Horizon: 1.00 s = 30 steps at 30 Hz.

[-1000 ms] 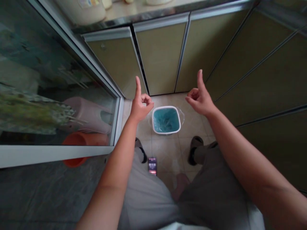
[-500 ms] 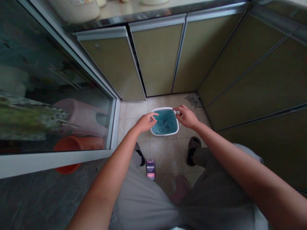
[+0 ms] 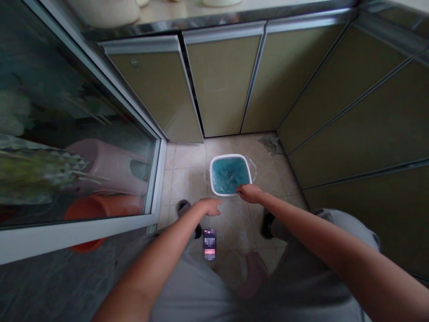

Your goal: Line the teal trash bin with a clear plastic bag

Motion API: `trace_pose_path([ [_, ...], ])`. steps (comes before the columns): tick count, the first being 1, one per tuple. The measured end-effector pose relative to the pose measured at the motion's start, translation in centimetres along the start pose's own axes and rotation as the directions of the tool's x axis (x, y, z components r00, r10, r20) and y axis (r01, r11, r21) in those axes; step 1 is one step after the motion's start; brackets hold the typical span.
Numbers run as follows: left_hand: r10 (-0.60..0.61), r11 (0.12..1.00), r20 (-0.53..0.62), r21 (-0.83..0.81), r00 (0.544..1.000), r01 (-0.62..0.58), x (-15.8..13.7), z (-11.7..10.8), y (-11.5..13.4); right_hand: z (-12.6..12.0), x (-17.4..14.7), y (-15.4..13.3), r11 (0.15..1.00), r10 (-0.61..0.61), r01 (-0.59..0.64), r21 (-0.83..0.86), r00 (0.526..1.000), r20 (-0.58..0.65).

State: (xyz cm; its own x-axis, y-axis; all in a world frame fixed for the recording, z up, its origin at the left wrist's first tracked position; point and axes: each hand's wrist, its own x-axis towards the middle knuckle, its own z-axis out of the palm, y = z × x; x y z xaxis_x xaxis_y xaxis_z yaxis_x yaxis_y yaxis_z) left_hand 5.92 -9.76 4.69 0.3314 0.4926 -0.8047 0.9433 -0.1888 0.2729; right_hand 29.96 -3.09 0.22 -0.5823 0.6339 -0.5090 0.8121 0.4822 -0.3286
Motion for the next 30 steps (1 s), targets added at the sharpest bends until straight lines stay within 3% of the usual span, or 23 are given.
trace_pose_path([
  [12, -0.031, 0.999, 0.017, -0.015, 0.999, 0.031, 0.2, 0.8, -1.3, -0.3, -0.1, 0.3, 0.999, 0.047, -0.047, 0.020, 0.999, -0.002],
  [22, 0.000, 1.000, -0.096, 0.027, 0.995, 0.002, -1.5, 2.0, -1.9, -2.6, -1.2, -1.0, 0.998, 0.051, -0.051, 0.024, 0.999, 0.005],
  [30, -0.025, 0.999, -0.092, -0.032, 0.995, 0.022, -1.6, 2.5, -3.1, -5.5, -2.8, -2.2, 1.000, 0.028, -0.027, 0.012, 0.997, -0.071],
])
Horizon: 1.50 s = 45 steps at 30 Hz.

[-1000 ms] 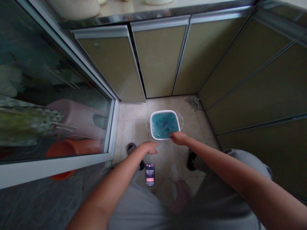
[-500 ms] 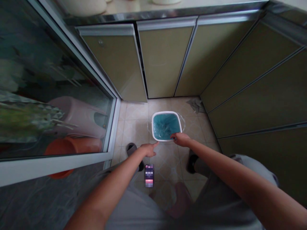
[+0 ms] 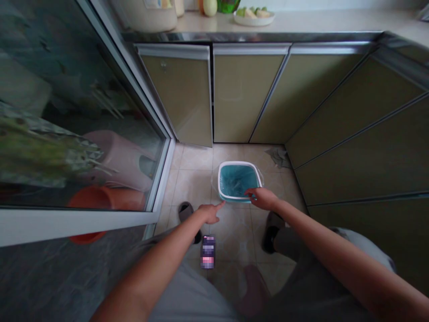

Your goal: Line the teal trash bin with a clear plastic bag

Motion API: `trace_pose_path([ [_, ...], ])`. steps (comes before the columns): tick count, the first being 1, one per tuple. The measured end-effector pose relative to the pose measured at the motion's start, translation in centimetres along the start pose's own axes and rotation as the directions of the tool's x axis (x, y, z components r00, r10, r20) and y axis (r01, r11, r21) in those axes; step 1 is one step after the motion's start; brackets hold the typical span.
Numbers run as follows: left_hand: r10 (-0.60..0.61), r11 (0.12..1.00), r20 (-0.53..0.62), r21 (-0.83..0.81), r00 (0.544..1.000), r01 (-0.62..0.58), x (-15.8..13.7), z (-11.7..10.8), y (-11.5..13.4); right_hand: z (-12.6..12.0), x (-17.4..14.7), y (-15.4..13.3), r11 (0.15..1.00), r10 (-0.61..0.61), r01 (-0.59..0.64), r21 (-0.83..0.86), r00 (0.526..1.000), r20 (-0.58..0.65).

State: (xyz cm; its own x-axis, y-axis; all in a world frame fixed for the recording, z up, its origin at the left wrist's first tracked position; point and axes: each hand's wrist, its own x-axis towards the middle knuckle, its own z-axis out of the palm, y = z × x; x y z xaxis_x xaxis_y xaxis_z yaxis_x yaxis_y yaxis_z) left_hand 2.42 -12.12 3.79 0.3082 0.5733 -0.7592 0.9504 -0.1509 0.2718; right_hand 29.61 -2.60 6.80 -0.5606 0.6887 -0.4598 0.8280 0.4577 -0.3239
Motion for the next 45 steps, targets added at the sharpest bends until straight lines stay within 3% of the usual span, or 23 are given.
trace_pose_path([
  [6, -0.005, 1.000, -0.064, -0.019, 0.998, 0.004, -0.4, 0.5, -0.6, -3.6, -0.8, 0.2, 1.000, 0.001, -0.001, 0.004, 0.995, -0.101],
  [11, 0.009, 1.000, -0.102, -0.023, 0.995, -0.011, -0.8, 0.8, -0.6, -8.0, -0.2, 0.0, 0.999, -0.048, 0.042, -0.032, 0.982, -0.182],
  [17, -0.021, 1.000, -0.149, 0.004, 0.989, 0.022, -0.8, 0.6, -0.4, -13.9, 2.5, -0.5, 0.995, -0.066, 0.037, -0.089, 0.936, -0.346],
  [23, -0.050, 0.998, -0.134, 0.033, 0.990, 0.055, -0.6, 0.4, -0.7, -17.4, 6.6, 0.2, 0.997, 0.015, -0.053, -0.064, 0.870, -0.492],
  [27, -0.053, 0.998, -0.120, 0.033, 0.991, 0.058, -0.2, 0.7, -0.9, -17.9, 8.2, 0.2, 0.987, 0.115, -0.157, -0.016, 0.785, -0.609],
  [29, -0.051, 0.998, -0.127, 0.041, 0.991, 0.057, 0.0, 0.9, -1.1, -17.6, 8.4, 0.0, 0.980, 0.146, -0.199, -0.015, 0.768, -0.624],
  [35, -0.037, 0.997, -0.165, 0.059, 0.986, 0.048, 0.0, 1.0, -1.3, -16.0, 8.2, -0.3, 0.979, 0.104, -0.185, -0.082, 0.806, -0.583],
  [45, -0.001, 1.000, -0.267, -0.013, 0.964, -0.003, 0.6, 0.8, -1.2, -15.8, 8.0, 0.1, 0.986, 0.094, -0.155, -0.056, 0.808, -0.582],
])
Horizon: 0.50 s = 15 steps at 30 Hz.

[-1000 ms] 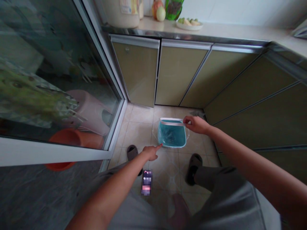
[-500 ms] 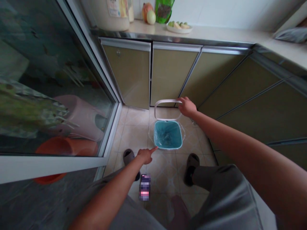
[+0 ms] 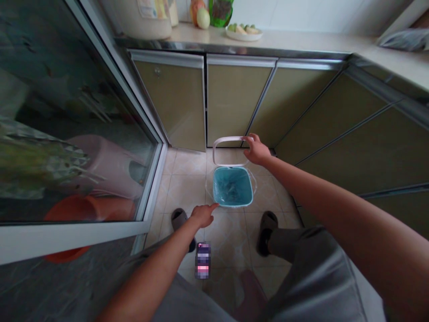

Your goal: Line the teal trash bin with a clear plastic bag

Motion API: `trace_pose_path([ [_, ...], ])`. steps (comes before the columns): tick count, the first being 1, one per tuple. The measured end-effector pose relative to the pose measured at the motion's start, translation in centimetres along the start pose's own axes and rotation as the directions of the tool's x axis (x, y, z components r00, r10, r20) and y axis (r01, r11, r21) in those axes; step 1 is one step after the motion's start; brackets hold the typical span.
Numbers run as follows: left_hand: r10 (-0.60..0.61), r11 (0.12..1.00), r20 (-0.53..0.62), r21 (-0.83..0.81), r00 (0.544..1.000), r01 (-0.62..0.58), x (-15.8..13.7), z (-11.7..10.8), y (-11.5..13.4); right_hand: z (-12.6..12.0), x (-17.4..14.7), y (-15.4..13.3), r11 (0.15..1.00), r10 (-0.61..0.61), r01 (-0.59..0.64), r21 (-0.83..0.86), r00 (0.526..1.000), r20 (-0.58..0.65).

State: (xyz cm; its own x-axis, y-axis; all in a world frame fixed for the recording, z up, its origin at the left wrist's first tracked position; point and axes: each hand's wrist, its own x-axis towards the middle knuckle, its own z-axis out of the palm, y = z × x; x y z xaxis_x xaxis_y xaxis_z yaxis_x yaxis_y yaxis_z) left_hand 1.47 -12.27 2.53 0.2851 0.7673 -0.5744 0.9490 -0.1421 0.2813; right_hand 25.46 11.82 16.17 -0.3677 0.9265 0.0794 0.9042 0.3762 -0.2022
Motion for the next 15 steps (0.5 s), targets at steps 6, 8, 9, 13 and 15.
trace_pose_path([
  [6, -0.033, 0.983, -0.097, -0.185, 0.995, 0.015, 0.9, 0.2, -0.6, 0.8, -0.4, 0.8, 0.996, -0.010, 0.013, 0.093, 1.000, -0.029],
  [8, -0.083, 0.962, -0.152, -0.270, 0.985, 0.040, 1.6, 0.4, -1.2, 1.2, -0.7, 1.1, 0.992, -0.011, 0.017, 0.129, 0.999, -0.053],
  [9, -0.113, 0.946, -0.174, -0.320, 0.978, 0.052, 2.1, 0.6, -1.6, 1.3, -0.8, 1.3, 0.989, -0.008, 0.017, 0.147, 0.998, -0.066],
  [13, -0.256, 0.832, -0.189, -0.542, 0.948, 0.117, 4.8, 2.0, -4.0, 1.8, -1.5, 1.9, 0.974, -0.008, 0.039, 0.223, 0.990, -0.139],
  [15, -0.337, 0.744, -0.149, -0.647, 0.930, 0.167, 6.3, 2.8, -5.3, 2.5, -2.0, 2.8, 0.959, 0.024, 0.038, 0.279, 0.977, -0.214],
])
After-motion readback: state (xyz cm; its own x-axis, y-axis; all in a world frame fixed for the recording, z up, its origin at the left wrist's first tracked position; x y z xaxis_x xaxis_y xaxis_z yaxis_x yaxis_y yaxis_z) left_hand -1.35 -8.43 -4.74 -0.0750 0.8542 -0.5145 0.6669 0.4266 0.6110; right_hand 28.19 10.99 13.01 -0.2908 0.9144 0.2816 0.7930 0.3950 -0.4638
